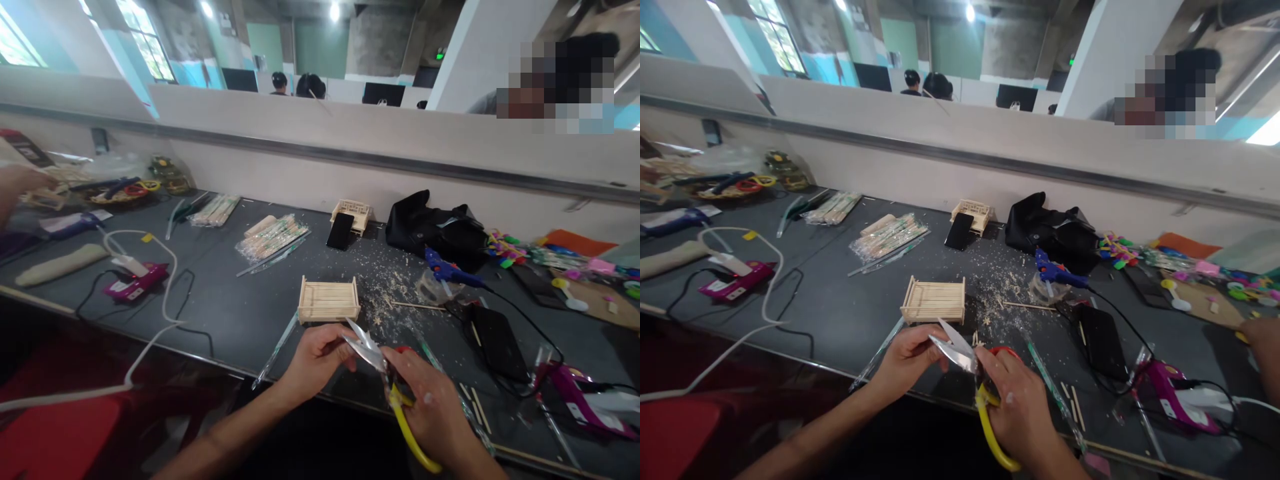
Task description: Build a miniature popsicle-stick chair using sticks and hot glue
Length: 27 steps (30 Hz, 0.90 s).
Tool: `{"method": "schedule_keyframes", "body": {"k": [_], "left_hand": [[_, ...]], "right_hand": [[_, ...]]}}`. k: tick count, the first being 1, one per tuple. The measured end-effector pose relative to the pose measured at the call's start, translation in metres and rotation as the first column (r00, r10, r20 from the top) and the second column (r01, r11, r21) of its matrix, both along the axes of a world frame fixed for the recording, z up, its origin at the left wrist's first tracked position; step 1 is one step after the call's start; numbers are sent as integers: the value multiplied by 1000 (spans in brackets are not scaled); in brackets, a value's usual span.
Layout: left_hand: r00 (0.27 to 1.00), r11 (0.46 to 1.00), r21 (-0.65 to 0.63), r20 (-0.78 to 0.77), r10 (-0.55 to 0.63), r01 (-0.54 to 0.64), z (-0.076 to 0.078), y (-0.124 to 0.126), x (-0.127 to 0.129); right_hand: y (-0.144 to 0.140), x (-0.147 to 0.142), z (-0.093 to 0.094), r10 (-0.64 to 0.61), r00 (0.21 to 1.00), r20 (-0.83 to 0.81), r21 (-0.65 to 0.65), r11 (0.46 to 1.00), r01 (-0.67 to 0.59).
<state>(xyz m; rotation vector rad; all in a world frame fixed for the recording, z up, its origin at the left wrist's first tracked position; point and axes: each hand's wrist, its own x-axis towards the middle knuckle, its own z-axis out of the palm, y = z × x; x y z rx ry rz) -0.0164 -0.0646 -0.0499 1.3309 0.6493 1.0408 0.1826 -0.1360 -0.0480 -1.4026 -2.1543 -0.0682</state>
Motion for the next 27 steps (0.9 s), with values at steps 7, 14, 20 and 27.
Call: {"method": "schedule_keyframes", "body": {"k": [7,14,20,27], "left_hand": [[996,991,109,-37,79,-75,-3,1,0],[989,977,187,-84,119,-102,-6,0,-2],[984,958,258,-91,151,-123,-6,0,-6],[982,950,273,-72,175,-150,-6,-2,-6]], "right_hand": [[0,3,3,-20,994,103,32,999,16],[2,3,-3,7,997,79,14,1000,-8],[4,3,4,38,994,100,-52,998,-33],[4,2,7,48,992,119,-47,998,-43]]}}
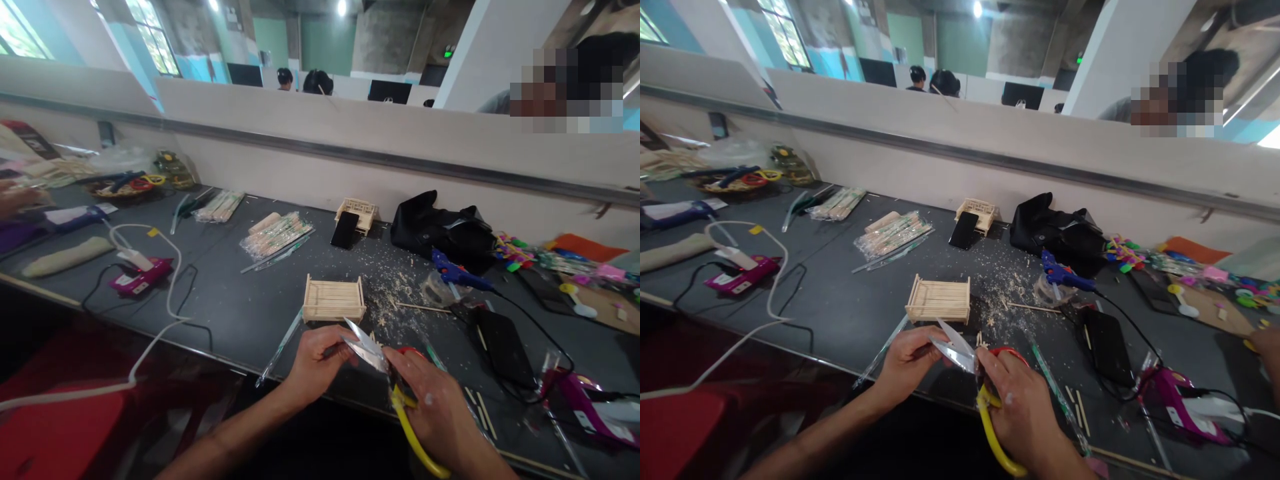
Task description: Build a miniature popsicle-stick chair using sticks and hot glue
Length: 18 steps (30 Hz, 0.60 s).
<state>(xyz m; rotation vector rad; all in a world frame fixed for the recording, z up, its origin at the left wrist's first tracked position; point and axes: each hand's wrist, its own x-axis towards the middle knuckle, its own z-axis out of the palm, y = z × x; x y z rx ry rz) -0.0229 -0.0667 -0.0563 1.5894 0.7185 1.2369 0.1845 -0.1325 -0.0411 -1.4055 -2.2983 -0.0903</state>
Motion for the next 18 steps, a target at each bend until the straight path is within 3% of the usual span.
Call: {"method": "schedule_keyframes", "body": {"k": [8,12,15,18], "left_hand": [[992,1000,27,-129,11,-8,-2,-4,2],[995,997,-71,-94,-45,39,-1,-8,5],[997,976,-209,-26,-74,67,-2,-12,6],[996,942,-325,9,-83,82,-7,-15,0]], "right_hand": [[-7,0,-12,-8,1000,-7,21,1000,9],[-10,3,-12,-15,999,-41,24,1000,16],[-10,17,-14,-148,987,-55,-6,989,148],[-9,45,-27,-379,925,-22,21,925,379]]}}
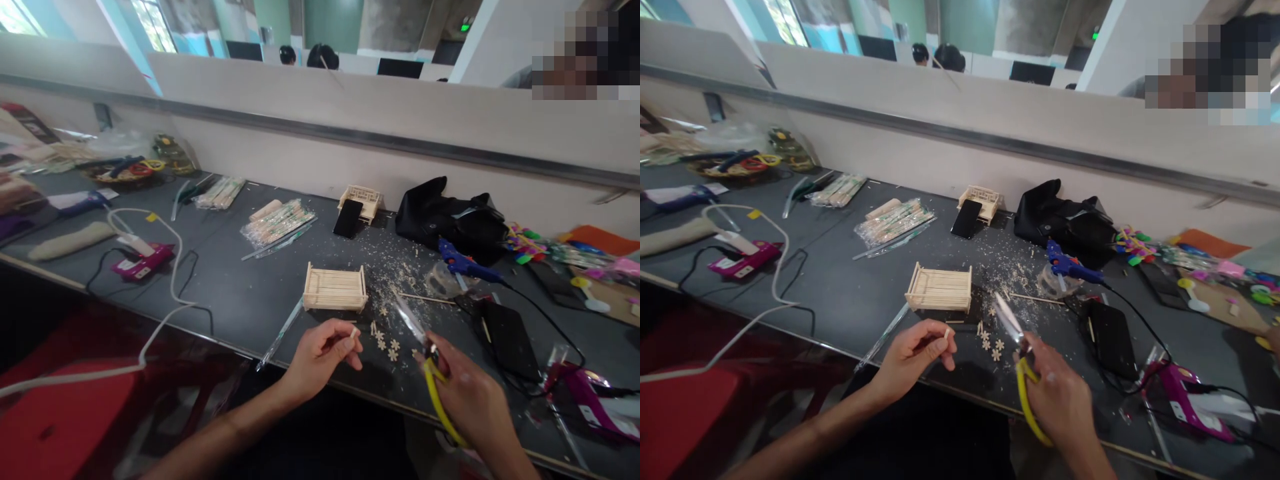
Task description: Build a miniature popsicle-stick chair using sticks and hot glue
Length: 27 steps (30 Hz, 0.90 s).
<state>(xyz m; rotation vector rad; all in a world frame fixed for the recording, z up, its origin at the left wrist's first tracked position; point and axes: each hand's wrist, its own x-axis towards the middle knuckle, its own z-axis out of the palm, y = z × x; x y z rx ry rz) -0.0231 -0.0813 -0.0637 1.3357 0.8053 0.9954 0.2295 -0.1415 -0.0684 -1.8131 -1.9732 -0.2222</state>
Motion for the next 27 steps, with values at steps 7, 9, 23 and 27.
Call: {"method": "schedule_keyframes", "body": {"k": [7,9,23,27], "left_hand": [[995,995,-21,-23,100,-101,-32,-13,-25],[979,978,99,-75,189,-181,-35,-15,-29],[958,937,230,-55,281,-262,-25,-23,-13],[951,933,207,-39,307,-293,-26,-21,-18]], "right_hand": [[-1,71,-29,1,1000,-1,-138,990,-1],[-3,68,-19,35,996,79,-89,996,-28],[12,-114,6,330,665,-670,193,942,-273],[17,-123,2,325,634,-702,196,944,-267]]}}
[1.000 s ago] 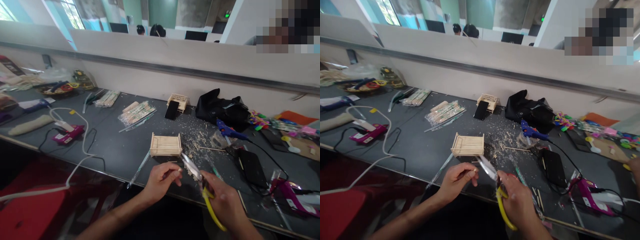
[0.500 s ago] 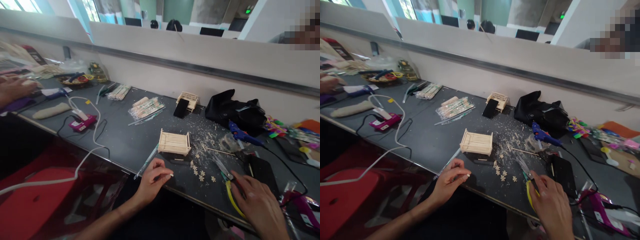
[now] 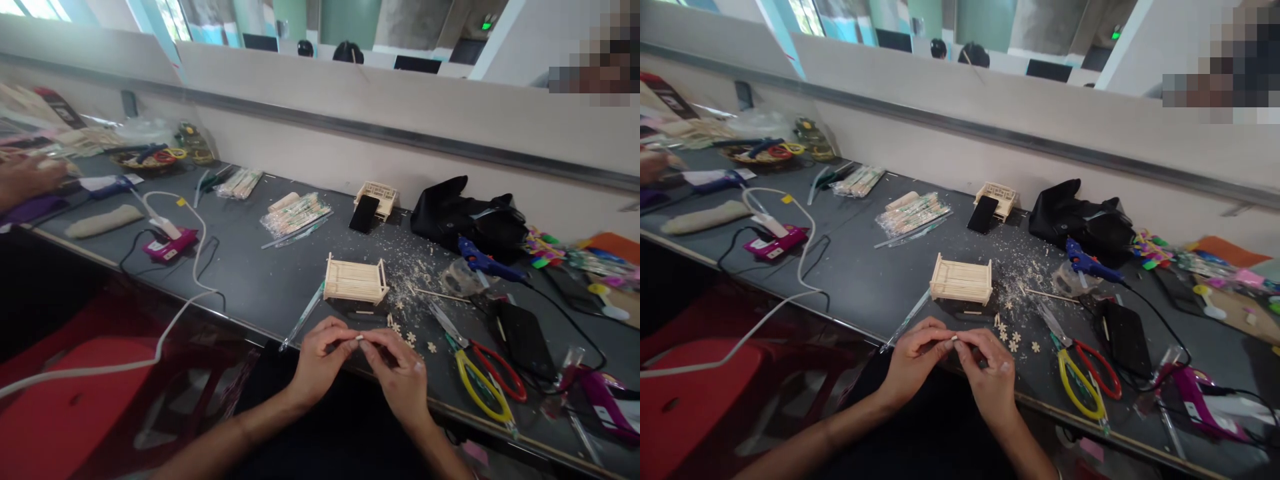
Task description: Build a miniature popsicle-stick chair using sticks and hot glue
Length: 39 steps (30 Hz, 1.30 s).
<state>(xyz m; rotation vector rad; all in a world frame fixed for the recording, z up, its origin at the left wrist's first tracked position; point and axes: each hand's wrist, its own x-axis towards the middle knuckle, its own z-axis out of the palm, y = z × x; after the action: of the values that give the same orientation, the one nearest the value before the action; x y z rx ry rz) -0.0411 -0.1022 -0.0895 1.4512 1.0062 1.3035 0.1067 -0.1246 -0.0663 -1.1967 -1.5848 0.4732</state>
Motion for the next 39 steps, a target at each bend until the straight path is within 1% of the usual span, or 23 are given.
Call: {"method": "schedule_keyframes", "body": {"k": [5,7,9,10,12,14,15,16,17,18,20,22,25,28,30,32,33,34,36,39], "left_hand": [[999,999,22,-24,29,-29,-4,4,-1],[997,999,37,-69,17,-15,-7,6,-2],[991,997,67,-132,31,-22,-8,10,-5],[984,994,99,-168,56,-39,-8,14,-8],[958,973,206,-242,153,-103,-5,25,-17],[910,927,353,-331,252,-128,0,43,-27],[883,900,421,-376,282,-108,3,54,-31],[858,885,463,-431,279,-55,6,65,-35],[834,875,483,-495,243,31,8,76,-38],[806,877,465,-563,185,124,11,87,-39],[746,881,378,-665,44,286,13,103,-40],[709,873,329,-705,-26,359,15,112,-37],[711,874,286,-698,-91,392,22,118,-30],[721,885,197,-665,-196,422,36,125,-25],[736,899,97,-614,-283,427,49,134,-24],[742,883,-80,-510,-434,462,59,144,-24],[742,865,-149,-459,-490,479,63,149,-24],[745,851,-191,-416,-521,489,66,153,-24],[753,835,-225,-361,-550,501,68,159,-23],[775,835,-236,-312,-550,498,67,162,-19]], "right_hand": [[5,-6,1,6,1000,-22,-58,998,-7],[9,-7,1,1,1000,-22,-87,996,-3],[16,-7,1,-24,999,-21,-111,994,22],[21,-7,1,-43,999,-21,-120,992,40],[31,-6,1,-88,996,-22,-122,989,85],[42,-5,0,-136,991,-16,-98,986,134],[47,-4,0,-154,988,-13,-84,985,152],[52,-4,-1,-168,986,-10,-72,983,167],[56,-4,-2,-177,984,-6,-64,982,176],[60,-5,-3,-182,983,-3,-59,982,182],[65,-6,-6,-191,982,4,-54,980,191],[68,-7,-7,-200,980,9,-53,978,201],[72,-7,-3,-203,979,11,-67,977,203],[80,-5,9,-198,980,11,-90,976,198],[87,-2,20,-195,981,19,-120,973,195],[96,0,32,-181,983,33,-169,968,184],[100,1,37,-169,985,40,-194,965,174],[104,2,41,-154,987,48,-215,963,161],[110,2,47,-127,990,58,-236,962,137],[116,0,49,-96,993,72,-257,960,111]]}}
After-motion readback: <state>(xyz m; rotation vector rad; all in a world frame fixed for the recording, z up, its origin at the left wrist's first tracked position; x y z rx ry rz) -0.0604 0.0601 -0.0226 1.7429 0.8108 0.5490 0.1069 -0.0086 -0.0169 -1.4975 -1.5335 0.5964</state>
